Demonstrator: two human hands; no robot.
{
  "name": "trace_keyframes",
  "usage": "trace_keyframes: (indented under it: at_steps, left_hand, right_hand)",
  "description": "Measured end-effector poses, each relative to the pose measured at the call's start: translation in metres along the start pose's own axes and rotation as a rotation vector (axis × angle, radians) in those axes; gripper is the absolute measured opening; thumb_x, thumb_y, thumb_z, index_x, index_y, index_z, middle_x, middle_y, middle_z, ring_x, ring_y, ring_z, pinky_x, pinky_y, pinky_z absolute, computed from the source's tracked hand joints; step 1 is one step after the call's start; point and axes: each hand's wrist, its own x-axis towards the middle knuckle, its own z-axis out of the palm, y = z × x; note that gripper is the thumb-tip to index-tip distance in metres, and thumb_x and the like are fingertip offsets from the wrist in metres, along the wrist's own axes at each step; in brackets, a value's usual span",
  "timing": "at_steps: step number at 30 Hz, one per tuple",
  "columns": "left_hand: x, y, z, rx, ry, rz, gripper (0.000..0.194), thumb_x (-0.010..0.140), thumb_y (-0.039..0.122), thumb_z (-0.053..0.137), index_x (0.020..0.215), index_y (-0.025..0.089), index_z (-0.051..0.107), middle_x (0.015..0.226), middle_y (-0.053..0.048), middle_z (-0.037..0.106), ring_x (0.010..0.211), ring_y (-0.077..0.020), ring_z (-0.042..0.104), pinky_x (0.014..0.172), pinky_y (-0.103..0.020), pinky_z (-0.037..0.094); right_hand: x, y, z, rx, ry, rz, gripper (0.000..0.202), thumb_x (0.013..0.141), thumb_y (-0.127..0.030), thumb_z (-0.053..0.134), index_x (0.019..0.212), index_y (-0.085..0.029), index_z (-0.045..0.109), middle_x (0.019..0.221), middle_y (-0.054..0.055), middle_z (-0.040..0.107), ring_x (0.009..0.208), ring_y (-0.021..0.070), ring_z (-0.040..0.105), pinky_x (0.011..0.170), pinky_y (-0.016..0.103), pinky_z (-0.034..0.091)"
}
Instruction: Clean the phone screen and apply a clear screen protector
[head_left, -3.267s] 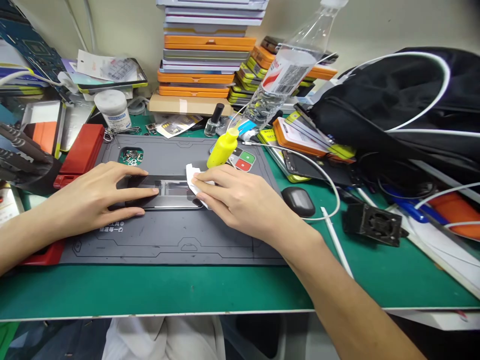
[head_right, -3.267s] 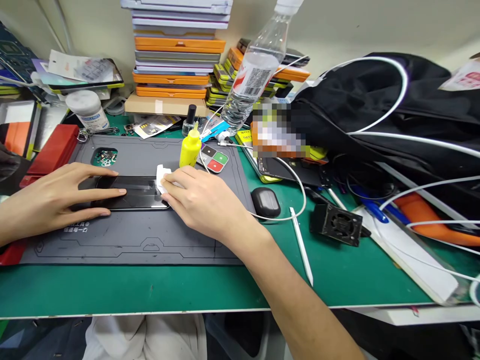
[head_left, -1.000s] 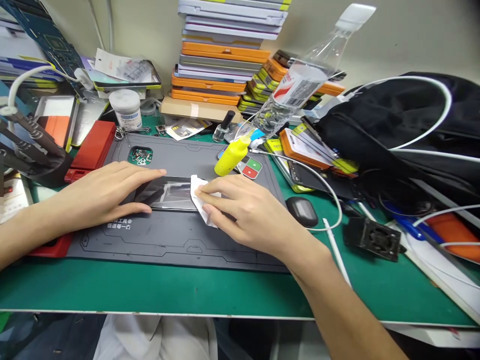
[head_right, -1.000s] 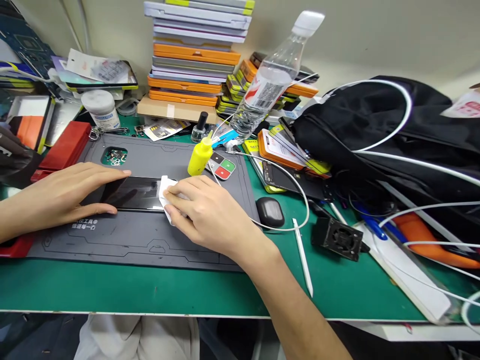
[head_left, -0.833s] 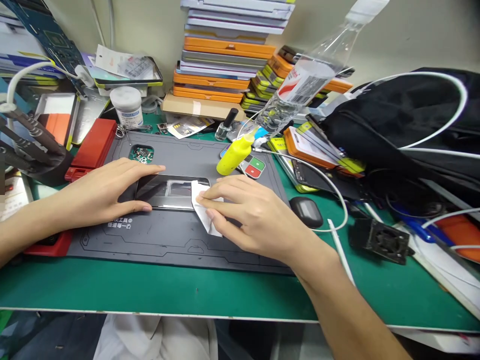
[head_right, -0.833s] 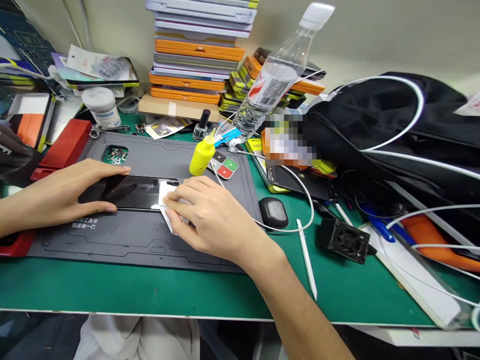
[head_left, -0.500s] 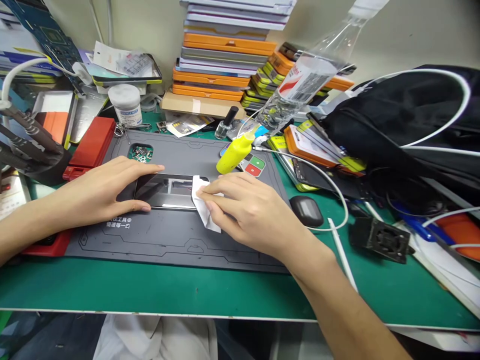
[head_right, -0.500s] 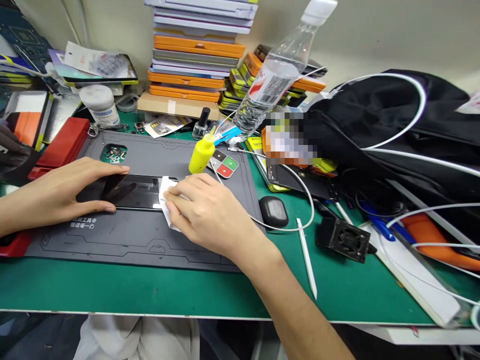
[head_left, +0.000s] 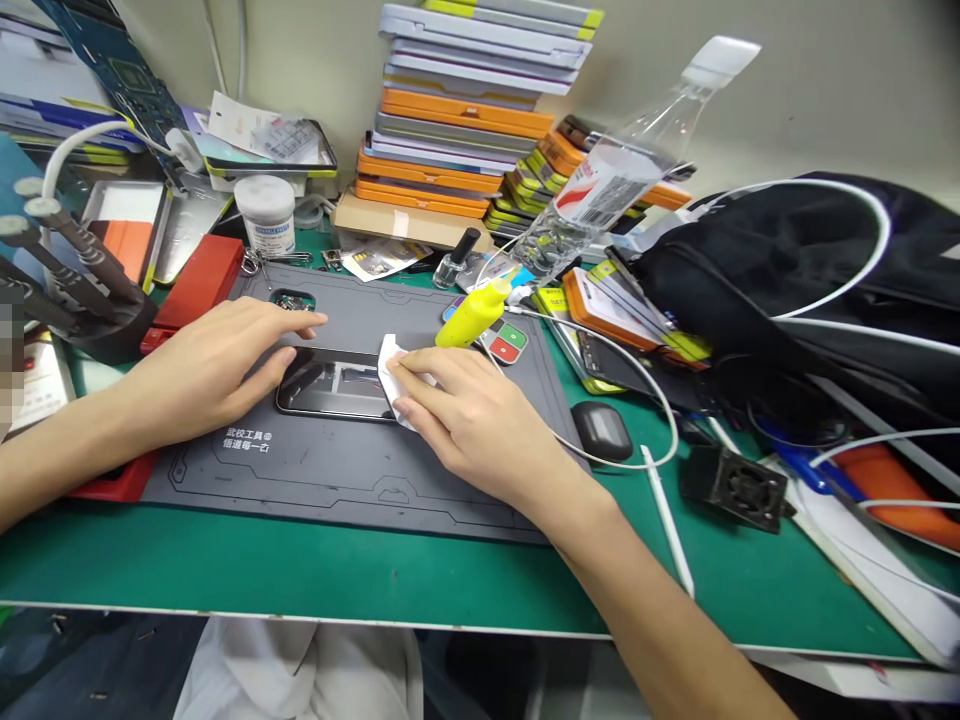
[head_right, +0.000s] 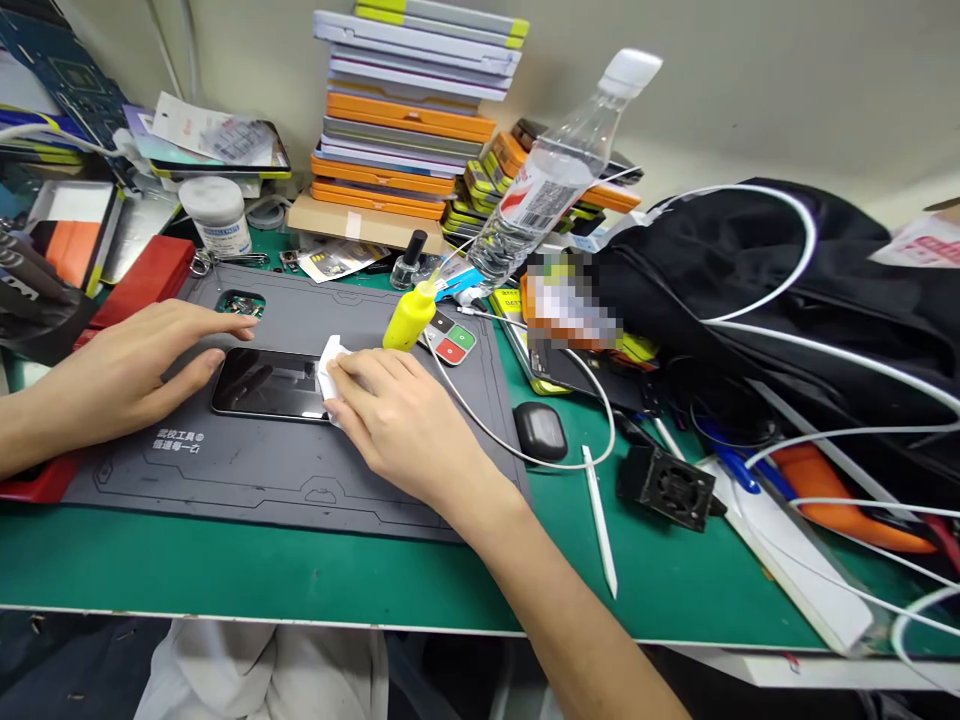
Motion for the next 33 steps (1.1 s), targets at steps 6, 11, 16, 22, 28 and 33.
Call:
trace_keyframes:
  at_steps: [6, 11, 16, 22, 28, 33]
  left_hand:
    - [-0.002, 0.0, -0.001, 0.138, 0.062, 0.035, 0.056, 0.134, 0.033, 0.037, 0.169, 0.02, 0.078, 0.152, -0.014, 0.093, 0.139, -0.0372, 0.087, 0.126, -0.056, 0.068]
    - [-0.005, -0.004, 0.001, 0.146, 0.1, 0.017, 0.052, 0.134, 0.032, 0.038, 0.168, 0.029, 0.077, 0.149, -0.009, 0.095, 0.14, -0.0364, 0.088, 0.126, -0.056, 0.069]
    - [-0.005, -0.003, 0.0, 0.127, 0.102, 0.01, 0.05, 0.132, 0.033, 0.04, 0.165, 0.035, 0.077, 0.144, -0.007, 0.096, 0.139, -0.0369, 0.089, 0.125, -0.06, 0.071]
    - [-0.004, -0.002, -0.002, 0.114, 0.11, 0.015, 0.05, 0.131, 0.032, 0.042, 0.165, 0.035, 0.078, 0.143, -0.007, 0.096, 0.138, -0.0371, 0.089, 0.126, -0.06, 0.071]
    - [-0.005, -0.002, -0.001, 0.105, 0.112, 0.004, 0.05, 0.13, 0.033, 0.043, 0.164, 0.038, 0.08, 0.141, -0.005, 0.096, 0.136, -0.0366, 0.089, 0.126, -0.059, 0.07]
    - [-0.003, -0.001, 0.0, 0.124, 0.112, 0.008, 0.049, 0.131, 0.033, 0.042, 0.163, 0.036, 0.08, 0.139, -0.005, 0.096, 0.136, -0.0348, 0.09, 0.125, -0.058, 0.07]
  right_hand:
    - [0.004, -0.004, 0.001, 0.009, -0.032, -0.061, 0.041, 0.135, -0.033, 0.061, 0.165, -0.014, 0.082, 0.16, 0.024, 0.09, 0.147, 0.0407, 0.086, 0.128, 0.062, 0.071]
    - [-0.002, -0.003, -0.011, -0.045, 0.087, -0.103, 0.031, 0.133, -0.022, 0.062, 0.134, -0.018, 0.093, 0.127, 0.016, 0.097, 0.111, 0.0306, 0.091, 0.099, 0.046, 0.073]
    - [-0.003, -0.003, -0.019, -0.024, 0.155, -0.16, 0.039, 0.128, -0.014, 0.065, 0.098, -0.024, 0.088, 0.1, 0.007, 0.095, 0.085, 0.0236, 0.082, 0.082, 0.041, 0.066]
    - [-0.001, -0.005, -0.02, 0.055, 0.18, -0.184, 0.04, 0.126, -0.014, 0.065, 0.094, -0.022, 0.087, 0.097, 0.008, 0.095, 0.082, 0.0227, 0.082, 0.079, 0.04, 0.066]
    - [0.0, -0.009, -0.016, 0.139, 0.163, -0.201, 0.034, 0.127, -0.015, 0.067, 0.104, -0.023, 0.091, 0.102, 0.008, 0.096, 0.089, 0.0239, 0.086, 0.082, 0.041, 0.069]
    - [0.002, -0.009, -0.013, 0.162, 0.139, -0.195, 0.034, 0.13, -0.017, 0.065, 0.114, -0.023, 0.094, 0.112, 0.009, 0.099, 0.099, 0.0261, 0.089, 0.092, 0.044, 0.073]
